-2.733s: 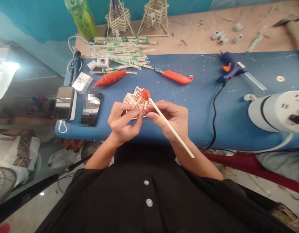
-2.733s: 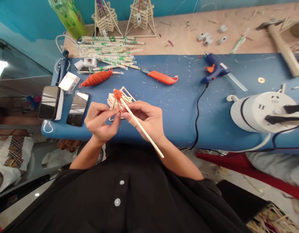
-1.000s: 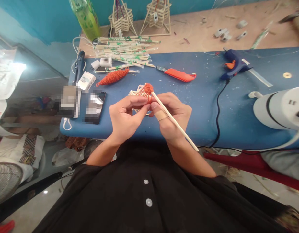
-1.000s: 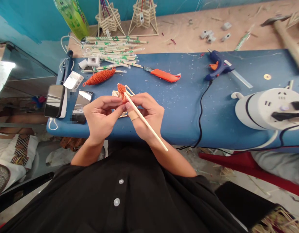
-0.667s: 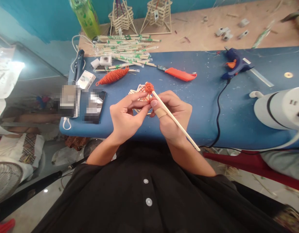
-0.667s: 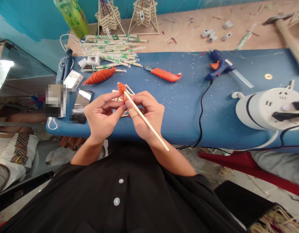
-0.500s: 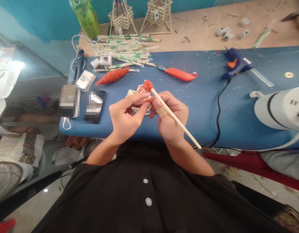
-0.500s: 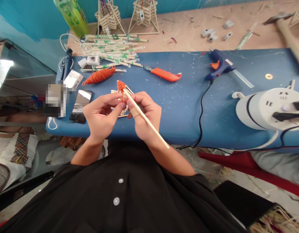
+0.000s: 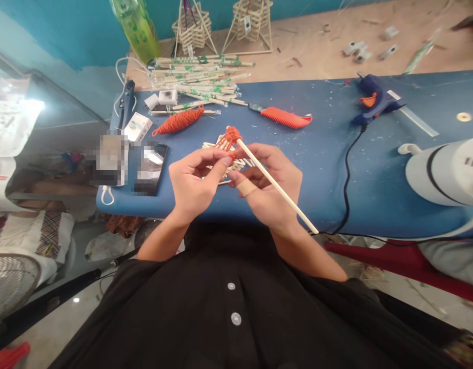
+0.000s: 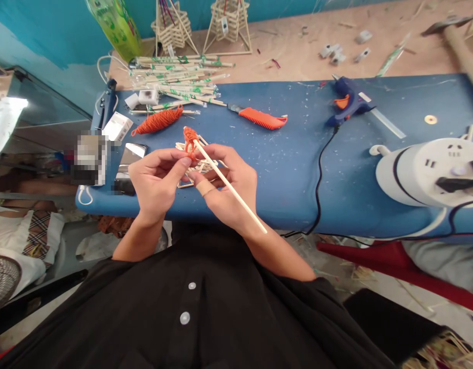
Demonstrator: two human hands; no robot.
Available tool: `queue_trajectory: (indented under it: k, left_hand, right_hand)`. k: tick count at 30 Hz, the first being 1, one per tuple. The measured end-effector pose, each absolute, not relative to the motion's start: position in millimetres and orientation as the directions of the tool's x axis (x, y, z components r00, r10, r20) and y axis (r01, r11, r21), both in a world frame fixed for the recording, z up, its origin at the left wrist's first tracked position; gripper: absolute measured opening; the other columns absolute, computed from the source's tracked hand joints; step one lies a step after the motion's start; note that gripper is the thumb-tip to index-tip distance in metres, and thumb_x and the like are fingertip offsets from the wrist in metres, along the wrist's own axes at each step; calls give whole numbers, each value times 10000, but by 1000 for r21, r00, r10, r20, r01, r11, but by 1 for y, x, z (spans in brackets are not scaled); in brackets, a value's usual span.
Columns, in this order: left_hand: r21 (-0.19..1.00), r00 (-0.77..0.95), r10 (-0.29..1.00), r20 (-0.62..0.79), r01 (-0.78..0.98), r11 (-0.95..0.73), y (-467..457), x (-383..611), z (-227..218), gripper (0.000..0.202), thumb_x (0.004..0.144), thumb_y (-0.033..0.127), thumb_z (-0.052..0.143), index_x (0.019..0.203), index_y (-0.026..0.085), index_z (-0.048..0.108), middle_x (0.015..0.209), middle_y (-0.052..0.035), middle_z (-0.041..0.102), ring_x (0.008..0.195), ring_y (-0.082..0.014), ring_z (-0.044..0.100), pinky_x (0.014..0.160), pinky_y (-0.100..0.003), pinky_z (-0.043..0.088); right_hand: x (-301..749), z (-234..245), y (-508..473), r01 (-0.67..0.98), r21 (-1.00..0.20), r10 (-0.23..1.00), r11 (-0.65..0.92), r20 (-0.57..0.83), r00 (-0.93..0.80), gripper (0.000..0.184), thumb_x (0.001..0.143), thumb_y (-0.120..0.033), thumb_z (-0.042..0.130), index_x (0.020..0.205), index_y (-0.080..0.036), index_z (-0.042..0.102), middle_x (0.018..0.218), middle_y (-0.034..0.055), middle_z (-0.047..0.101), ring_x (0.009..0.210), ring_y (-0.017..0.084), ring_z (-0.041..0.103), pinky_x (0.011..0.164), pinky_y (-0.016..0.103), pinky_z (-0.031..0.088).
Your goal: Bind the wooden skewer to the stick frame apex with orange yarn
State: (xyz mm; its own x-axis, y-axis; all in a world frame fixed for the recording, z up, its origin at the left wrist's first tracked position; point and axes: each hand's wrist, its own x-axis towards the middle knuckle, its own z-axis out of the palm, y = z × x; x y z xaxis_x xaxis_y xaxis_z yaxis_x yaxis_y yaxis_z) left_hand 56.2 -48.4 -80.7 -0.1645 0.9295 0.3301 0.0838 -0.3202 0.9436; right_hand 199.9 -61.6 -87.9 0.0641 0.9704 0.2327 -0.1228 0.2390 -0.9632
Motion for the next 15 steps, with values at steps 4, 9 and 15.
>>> queue_trajectory:
  k: [4, 9, 15]
  left_hand:
    - [949, -150, 938, 314, 65, -307, -49, 57, -80, 151, 899, 337, 890, 906, 197, 834, 832, -22, 829, 675, -130, 779, 591, -207, 641]
    - [943, -142, 932, 333, 65, -327, -47, 55, -79, 102, 907, 287, 876, 915, 199, 825, 833, -13, 813, 657, -117, 763, 510, -174, 582]
    - [893, -191, 872, 450, 99, -439, -42, 35, -80, 93, 932, 293, 860, 935, 215, 811, 936, -29, 782, 709, -92, 703, 446, -141, 480]
  right_hand:
    - [201, -85, -59, 53, -963, 955, 266, 271, 123, 81, 896, -208, 821, 976, -218, 829, 907, 13, 818, 691, 136, 748, 637, 271, 629]
    - [210, -87, -50, 129, -923, 914, 363, 379, 143, 102, 922, -195, 761, 991, -223, 830, 919, 15, 807, 765, 151, 751, 712, 308, 642]
    - [238, -86, -32, 343, -842, 836, 417, 503, 218, 131, 929, -144, 666, 907, -199, 782, 880, 18, 745, 762, 143, 691, 698, 311, 572]
